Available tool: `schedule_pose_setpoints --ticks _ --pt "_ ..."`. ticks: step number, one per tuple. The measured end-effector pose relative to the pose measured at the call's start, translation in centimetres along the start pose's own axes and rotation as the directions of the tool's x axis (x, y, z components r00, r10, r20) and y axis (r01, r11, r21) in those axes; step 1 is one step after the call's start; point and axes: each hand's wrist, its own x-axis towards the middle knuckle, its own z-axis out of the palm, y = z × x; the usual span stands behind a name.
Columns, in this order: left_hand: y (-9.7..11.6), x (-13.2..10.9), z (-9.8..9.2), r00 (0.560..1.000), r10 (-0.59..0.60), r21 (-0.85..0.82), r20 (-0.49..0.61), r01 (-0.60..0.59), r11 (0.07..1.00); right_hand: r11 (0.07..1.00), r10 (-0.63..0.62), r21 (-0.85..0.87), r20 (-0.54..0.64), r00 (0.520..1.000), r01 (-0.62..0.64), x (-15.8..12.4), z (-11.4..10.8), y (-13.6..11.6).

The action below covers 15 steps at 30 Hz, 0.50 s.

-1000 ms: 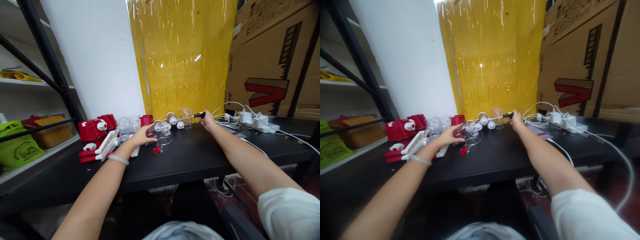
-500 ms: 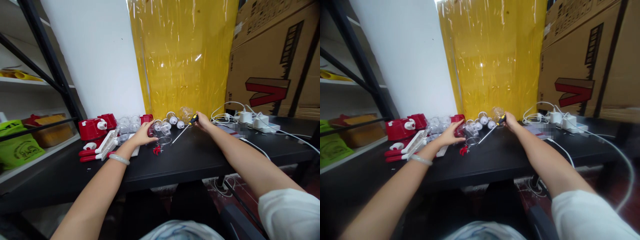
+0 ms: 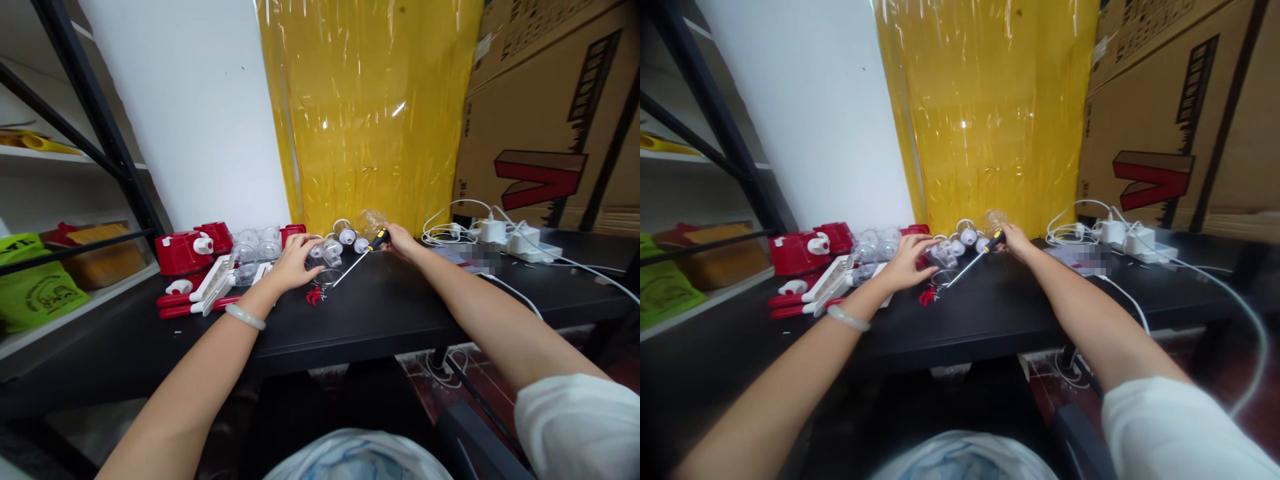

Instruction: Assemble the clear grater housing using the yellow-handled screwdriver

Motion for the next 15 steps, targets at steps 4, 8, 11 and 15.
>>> schedule_pose_setpoints --ticks 4,8,11,15 --pt "0.13 0.04 0.10 1.000 0.011 -0.007 0.011 -0.011 1.000 1.000 0.009 0.000 0.002 1.000 -0.009 -0.27 0.17 -0.21" --pt "0.00 0.00 0.15 1.000 0.010 -0.006 0.024 -0.010 1.000 1.000 0.027 0.002 -0.025 0.999 -0.027 -0.51 0.34 -0.42" --pt "-0.15 -0.05 0.21 1.000 0.015 -0.006 0.022 -0.015 1.000 0.999 0.038 0.011 -0.036 0.999 -0.038 -0.50 0.34 -0.40" --pt "-0.34 -0.09 0.38 1.000 0.028 -0.003 0.008 -0.028 1.000 1.000 0.019 -0.010 -0.015 1.000 -0.019 -0.30 0.18 -0.26"
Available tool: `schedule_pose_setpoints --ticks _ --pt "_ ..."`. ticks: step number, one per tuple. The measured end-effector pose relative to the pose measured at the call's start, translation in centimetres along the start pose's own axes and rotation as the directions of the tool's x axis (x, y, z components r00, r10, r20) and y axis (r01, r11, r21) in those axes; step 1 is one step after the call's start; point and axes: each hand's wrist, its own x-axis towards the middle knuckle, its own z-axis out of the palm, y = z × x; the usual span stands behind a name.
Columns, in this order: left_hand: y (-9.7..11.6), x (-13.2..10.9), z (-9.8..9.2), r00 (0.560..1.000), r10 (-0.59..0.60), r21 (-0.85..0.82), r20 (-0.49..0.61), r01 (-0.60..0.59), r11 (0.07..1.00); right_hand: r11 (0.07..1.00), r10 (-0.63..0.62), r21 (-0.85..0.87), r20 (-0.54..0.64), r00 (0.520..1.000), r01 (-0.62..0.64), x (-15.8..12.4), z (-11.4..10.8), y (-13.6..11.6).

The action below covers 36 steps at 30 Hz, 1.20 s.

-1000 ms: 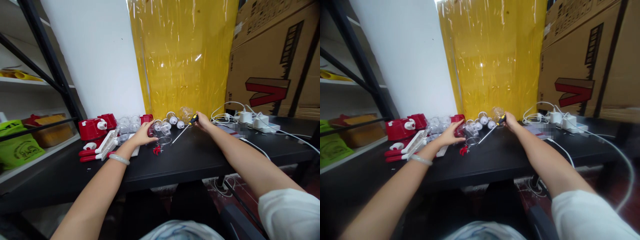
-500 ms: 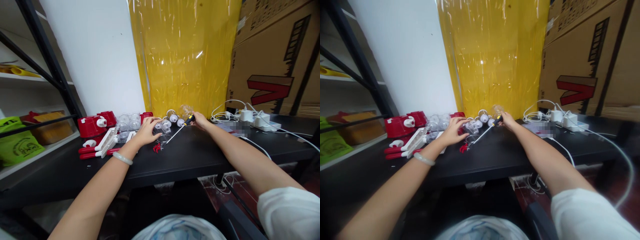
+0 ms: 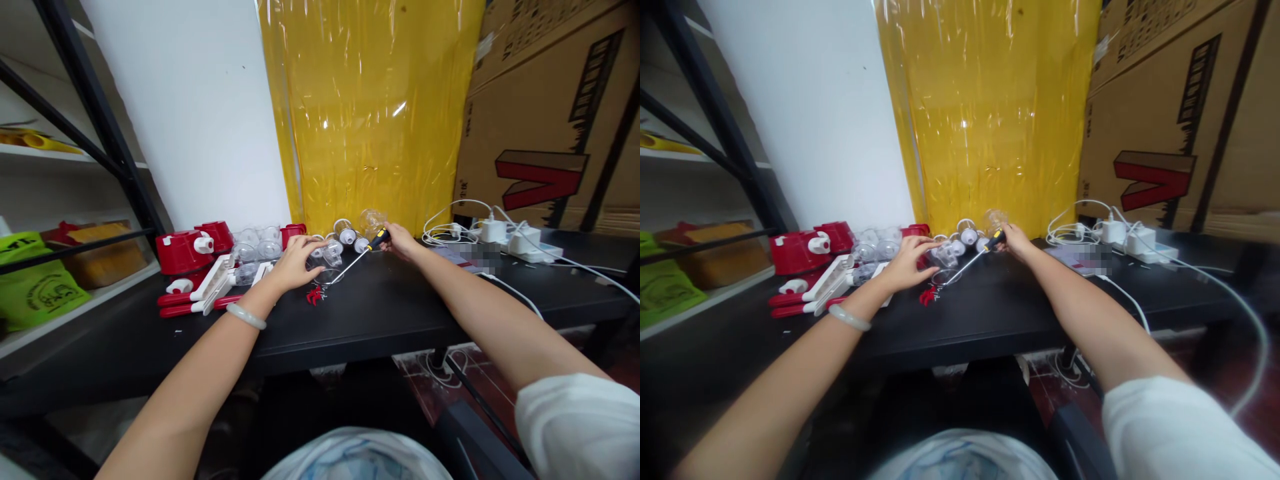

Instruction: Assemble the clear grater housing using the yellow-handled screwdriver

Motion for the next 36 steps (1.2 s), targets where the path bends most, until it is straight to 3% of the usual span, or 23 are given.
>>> schedule_pose_setpoints --ticks 13,22,36 --pt "1.1 0.1 -0.7 0.995 0.075 -0.043 -0.066 -0.078 0.996 0.977 -0.031 0.205 -0.133 0.991 0.058 1.4 -1.0 -0.3" --pt "1.2 0.2 -0.3 0.995 0.090 0.051 -0.047 -0.088 0.995 0.928 -0.029 0.358 -0.204 0.978 0.102 1.5 -0.6 -0.9" --pt "0.9 0.2 0.2 0.990 0.094 0.073 -0.104 -0.087 0.994 0.925 -0.025 0.368 -0.197 0.980 0.097 1.4 -0.6 -1.1"
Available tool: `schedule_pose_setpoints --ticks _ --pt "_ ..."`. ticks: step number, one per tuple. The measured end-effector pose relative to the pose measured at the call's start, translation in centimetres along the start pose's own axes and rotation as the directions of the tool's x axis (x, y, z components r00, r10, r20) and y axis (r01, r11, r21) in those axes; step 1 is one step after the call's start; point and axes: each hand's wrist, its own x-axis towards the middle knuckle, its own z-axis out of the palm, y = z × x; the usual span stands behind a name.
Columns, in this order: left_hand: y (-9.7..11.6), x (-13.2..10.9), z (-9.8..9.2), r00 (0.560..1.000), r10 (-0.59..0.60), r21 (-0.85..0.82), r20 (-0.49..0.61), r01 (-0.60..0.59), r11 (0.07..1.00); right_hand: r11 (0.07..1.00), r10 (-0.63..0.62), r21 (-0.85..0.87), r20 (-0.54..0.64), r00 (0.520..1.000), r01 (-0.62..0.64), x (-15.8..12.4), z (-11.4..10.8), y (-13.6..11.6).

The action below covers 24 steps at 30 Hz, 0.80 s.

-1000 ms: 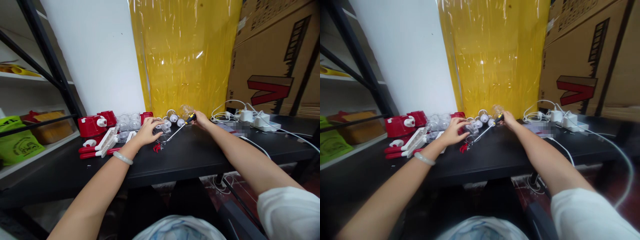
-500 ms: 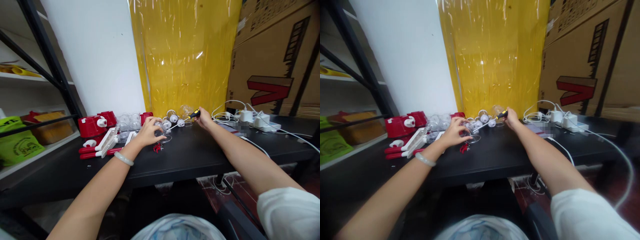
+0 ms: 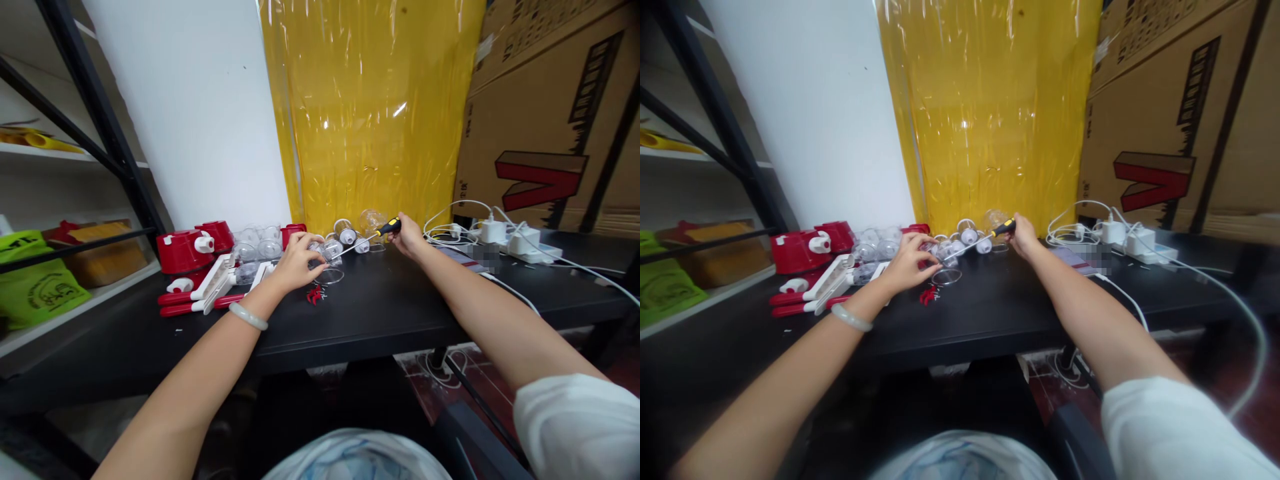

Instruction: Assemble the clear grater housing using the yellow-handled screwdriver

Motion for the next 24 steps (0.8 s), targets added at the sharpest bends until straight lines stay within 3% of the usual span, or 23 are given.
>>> schedule_pose_setpoints --ticks 24 --pt "-0.16 0.11 -0.23 1.000 -0.016 -0.011 -0.011 0.016 1.000 1.000 -0.021 -0.010 0.021 1.000 0.022 0.05 0.10 -0.23"
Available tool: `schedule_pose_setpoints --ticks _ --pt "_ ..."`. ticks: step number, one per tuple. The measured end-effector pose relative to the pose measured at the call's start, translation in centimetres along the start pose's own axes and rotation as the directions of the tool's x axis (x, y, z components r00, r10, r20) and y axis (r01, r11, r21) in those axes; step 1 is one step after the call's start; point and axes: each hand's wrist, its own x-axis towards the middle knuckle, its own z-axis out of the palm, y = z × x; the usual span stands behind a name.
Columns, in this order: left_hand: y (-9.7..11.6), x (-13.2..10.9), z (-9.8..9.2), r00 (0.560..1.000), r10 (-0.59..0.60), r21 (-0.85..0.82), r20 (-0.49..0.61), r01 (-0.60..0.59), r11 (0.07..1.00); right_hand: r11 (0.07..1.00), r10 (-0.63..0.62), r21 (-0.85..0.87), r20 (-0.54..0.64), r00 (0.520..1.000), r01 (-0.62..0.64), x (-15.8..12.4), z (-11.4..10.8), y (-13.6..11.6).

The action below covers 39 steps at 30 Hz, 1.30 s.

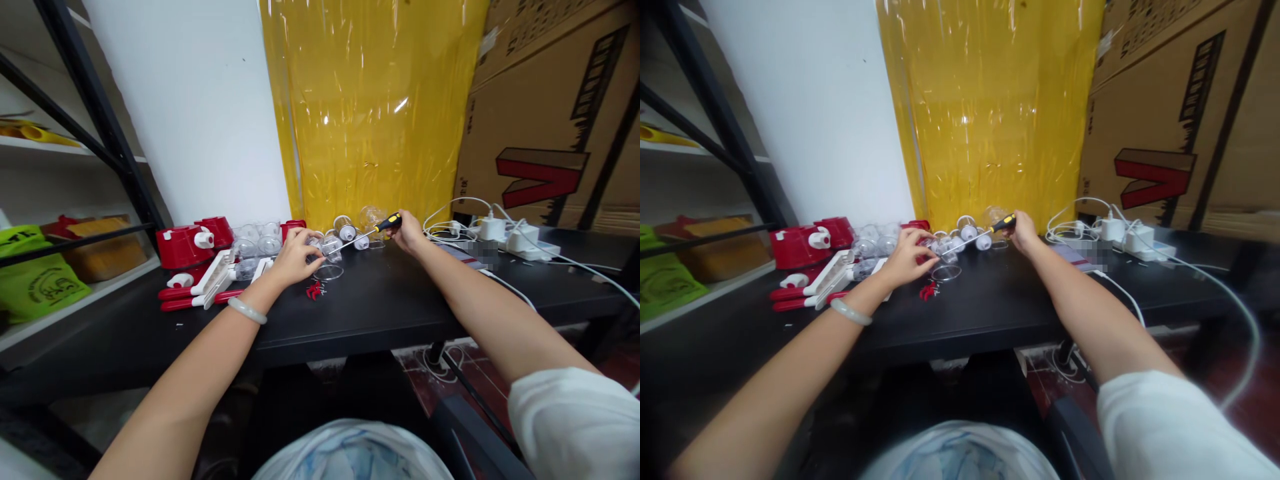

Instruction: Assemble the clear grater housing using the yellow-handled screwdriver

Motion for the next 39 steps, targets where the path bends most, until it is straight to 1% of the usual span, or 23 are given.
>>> schedule_pose_setpoints --ticks 6,12,15,19,24,28,32,35,39 --pt "0.1 0.0 -0.1 1.000 -0.017 0.005 0.006 0.017 1.000 1.000 -0.006 0.000 0.004 1.000 0.006 -0.3 0.1 -0.1" --pt "0.3 0.0 -0.2 0.999 -0.041 0.003 0.001 0.041 0.999 0.999 -0.022 0.025 0.007 1.000 0.022 0.0 0.0 0.3" --pt "0.2 0.0 -0.3 0.999 -0.044 -0.004 -0.002 0.044 0.999 0.999 -0.020 0.042 -0.003 1.000 0.020 0.2 0.0 0.1" --pt "-0.2 0.0 -0.5 0.998 -0.054 -0.004 -0.041 0.054 0.999 0.994 0.005 0.109 -0.070 0.998 0.003 0.8 -0.6 -0.7" --pt "-1.2 -0.2 -0.4 0.993 -0.099 0.003 -0.062 0.100 0.995 0.990 0.004 0.140 -0.176 0.984 0.021 2.2 -2.2 -1.4" --pt "-2.2 -0.5 0.0 0.988 -0.155 0.007 -0.016 0.155 0.988 0.993 -0.024 0.106 -0.229 0.973 0.050 3.3 -3.4 -1.2" --pt "-3.1 -0.9 0.5 0.976 -0.212 -0.011 0.055 0.212 0.977 0.993 -0.029 0.100 -0.259 0.965 0.057 3.7 -3.7 -0.7" --pt "-3.5 -1.0 0.8 0.971 -0.231 -0.027 0.061 0.233 0.972 0.993 -0.042 0.094 -0.263 0.964 0.069 3.8 -3.7 -0.4" --pt "-3.7 -1.0 1.0 0.970 -0.237 -0.042 0.054 0.239 0.970 0.995 -0.075 0.046 -0.238 0.968 0.089 4.0 -3.8 0.0"
